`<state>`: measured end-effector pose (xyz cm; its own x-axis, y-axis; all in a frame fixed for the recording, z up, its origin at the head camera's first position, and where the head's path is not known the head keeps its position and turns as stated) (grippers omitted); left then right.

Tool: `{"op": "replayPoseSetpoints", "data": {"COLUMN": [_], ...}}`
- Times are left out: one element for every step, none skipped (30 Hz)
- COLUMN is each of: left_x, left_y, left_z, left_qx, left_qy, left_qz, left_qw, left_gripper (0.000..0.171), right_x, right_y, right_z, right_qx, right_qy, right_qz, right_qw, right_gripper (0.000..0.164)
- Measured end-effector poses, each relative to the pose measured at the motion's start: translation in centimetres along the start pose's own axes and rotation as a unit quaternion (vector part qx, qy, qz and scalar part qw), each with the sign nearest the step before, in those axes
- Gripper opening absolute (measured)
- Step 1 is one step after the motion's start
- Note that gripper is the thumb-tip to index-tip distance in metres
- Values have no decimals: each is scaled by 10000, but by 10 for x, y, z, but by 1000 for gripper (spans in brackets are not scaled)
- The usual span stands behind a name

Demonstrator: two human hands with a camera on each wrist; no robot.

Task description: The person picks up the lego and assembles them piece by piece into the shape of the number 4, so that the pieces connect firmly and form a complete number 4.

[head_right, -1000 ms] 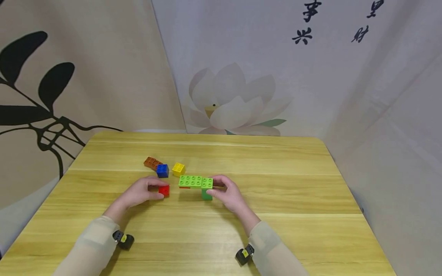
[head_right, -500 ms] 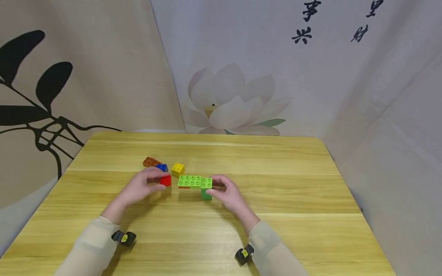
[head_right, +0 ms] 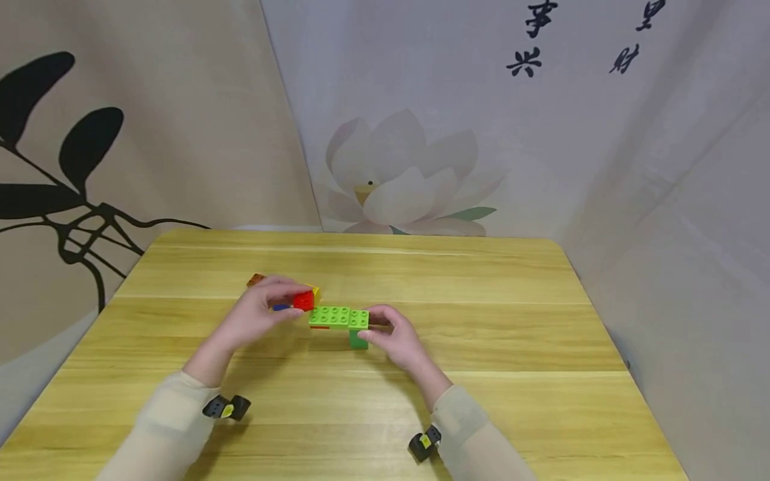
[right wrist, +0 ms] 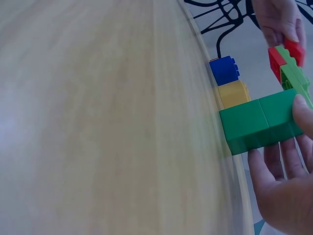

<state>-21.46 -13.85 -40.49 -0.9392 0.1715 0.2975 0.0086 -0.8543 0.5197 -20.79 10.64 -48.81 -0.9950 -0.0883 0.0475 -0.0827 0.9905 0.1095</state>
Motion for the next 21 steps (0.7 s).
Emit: {"op": "replayPoseSetpoints", "data": {"left_x": [1, 1, 2, 3, 4, 4, 5, 5, 6, 6, 7, 7, 7, 7, 8, 8, 8, 9, 9, 10, 10], "left_y": [-3, -5, -8, -11, -14, -17, -20, -24, -27, -30, -33, -35, -38, -40, -42, -44, -47, -49, -51, -53, -55], "left_z": [4, 8, 13, 17, 21, 24, 27, 30, 32, 34, 35, 36, 38, 39, 40, 41, 42, 43, 45, 46, 47], "left_qx": [-2, 24, 52, 61, 67, 94, 122, 138, 145, 167, 198, 228, 254, 279, 303, 328, 343, 366, 384, 410, 437], "left_qy": [-48, -106, -161, -221, -267, -319, -360, -388, -413, -446, -473, -501, -530, -565, -606, -637, -666, -704, -732, -762, -792], "left_qz": [-9, -15, -21, -30, -43, -57, -81, -111, -140, -171, -196, -219, -242, -263, -280, -303, -322, -346, -375, -398, -415], "left_qw": [10000, 9999, 9999, 9997, 9996, 9994, 9992, 9991, 9989, 9987, 9985, 9982, 9980, 9977, 9973, 9970, 9967, 9962, 9959, 9955, 9950], "left_gripper": [39, 39, 39, 39, 39, 39, 38, 38, 38, 37, 37, 37, 37, 37, 37, 36, 36, 36, 35, 35, 35], "right_x": [0, 0, 0, 0, 0, 0, 0, 0, 0, 0, 0, 0, 0, 0, 0, 0, 0, 0, 0, 0, 0], "right_y": [0, 0, 0, 0, 0, 0, 0, 0, 0, 0, 0, 1, 1, 1, 0, 0, 0, 1, 1, 1, 1], "right_z": [0, 0, 0, 0, 0, 0, 0, -1, -1, -1, 0, 0, 0, 1, 1, 2, 1, 1, 1, 1, 0], "right_qx": [19, 40, 55, 62, 44, 36, 31, 17, 5, -12, -17, -20, -29, -31, -2, 8, -1, -25, -28, -31, -23], "right_qy": [9, 2, 8, 24, 50, 62, 68, 85, 74, 70, 55, 25, 12, 4, -15, -11, -11, -10, -6, -6, -12], "right_qz": [-2, -2, -6, -6, -4, -3, -3, -3, 1, 6, 1, -4, -11, -24, -38, -48, -59, -61, -65, -67, -73], "right_qw": [10000, 10000, 10000, 10000, 10000, 10000, 10000, 10000, 10000, 10000, 10000, 10000, 10000, 10000, 10000, 10000, 10000, 10000, 10000, 10000, 10000], "right_gripper": [35, 35, 35, 35, 35, 34, 34, 34, 34, 33, 33, 34, 34, 34, 35, 35, 35, 35, 34, 34, 34]}}
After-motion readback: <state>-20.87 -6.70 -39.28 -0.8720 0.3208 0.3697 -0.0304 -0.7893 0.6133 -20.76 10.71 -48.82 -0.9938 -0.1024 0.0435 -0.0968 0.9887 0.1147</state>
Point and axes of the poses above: each hand's wrist, its own x-axis towards the middle knuckle, its own y-axis out of the back of the hand, z = x × y, the point moved 5 cm from there along x, towards the middle knuckle, and after that the axes turned 12 degrees about z, right-handed, at the moved point
